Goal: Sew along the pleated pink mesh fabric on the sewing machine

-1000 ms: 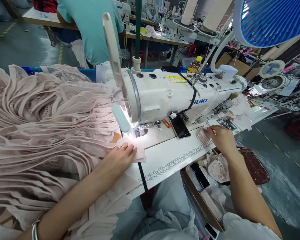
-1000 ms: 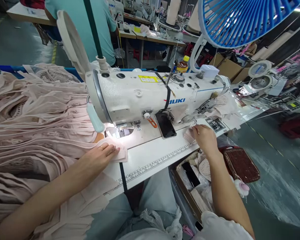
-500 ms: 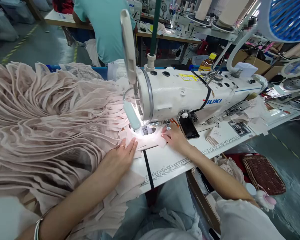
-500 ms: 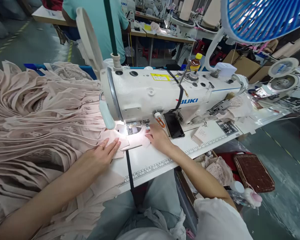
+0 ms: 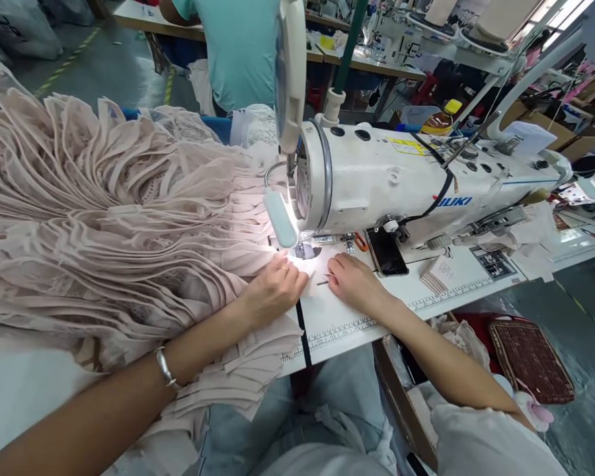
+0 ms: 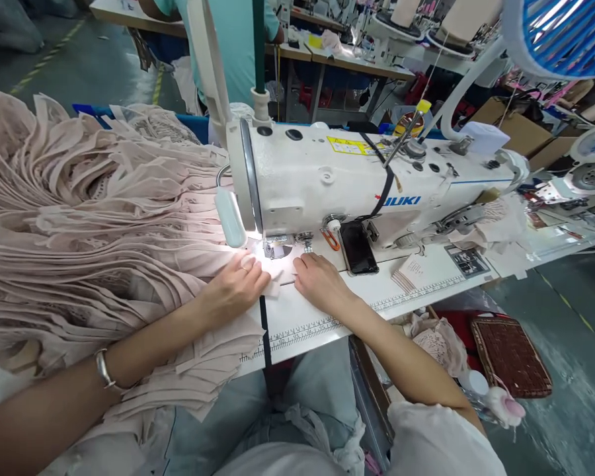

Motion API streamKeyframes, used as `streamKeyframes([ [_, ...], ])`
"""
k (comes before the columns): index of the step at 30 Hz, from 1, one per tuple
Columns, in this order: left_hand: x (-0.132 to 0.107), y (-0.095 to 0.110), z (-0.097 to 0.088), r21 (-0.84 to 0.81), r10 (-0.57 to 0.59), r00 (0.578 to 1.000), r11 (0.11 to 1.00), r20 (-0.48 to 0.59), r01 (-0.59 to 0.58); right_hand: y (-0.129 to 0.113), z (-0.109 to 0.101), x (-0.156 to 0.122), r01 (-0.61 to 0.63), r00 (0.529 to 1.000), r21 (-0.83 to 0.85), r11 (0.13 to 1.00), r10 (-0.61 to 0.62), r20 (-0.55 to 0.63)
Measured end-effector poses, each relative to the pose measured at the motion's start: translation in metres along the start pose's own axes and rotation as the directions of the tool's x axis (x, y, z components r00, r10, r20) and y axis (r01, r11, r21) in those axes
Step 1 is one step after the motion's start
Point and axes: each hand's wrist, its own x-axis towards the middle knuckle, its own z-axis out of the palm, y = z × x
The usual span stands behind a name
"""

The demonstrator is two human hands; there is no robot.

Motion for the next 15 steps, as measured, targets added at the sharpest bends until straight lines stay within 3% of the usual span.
streamKeyframes([
  [3,0.003,0.018,0.001,0.084,0.037,0.997,0.996,-0.075,-0.031,0.000,0.005,0.007,-0.021,1.000,0.010,1.000,0.021,-0.005],
  [7,0.003,0.028,-0.001,0.171,-0.103,0.993,0.979,-0.060,0.112,-0.003,0.010,0.019,-0.044,0.997,0.136,0.990,0.052,-0.055],
  [12,0.004,0.018,0.000,0.049,-0.135,0.988,0.990,0.075,0.132,-0.007,0.016,0.035,-0.123,0.983,0.407,0.905,0.166,-0.072],
  [15,0.003,0.010,0.006,-0.074,-0.271,0.957,0.957,0.103,0.279,-0.009,0.017,0.039,-0.169,0.974,0.557,0.813,0.224,-0.032],
])
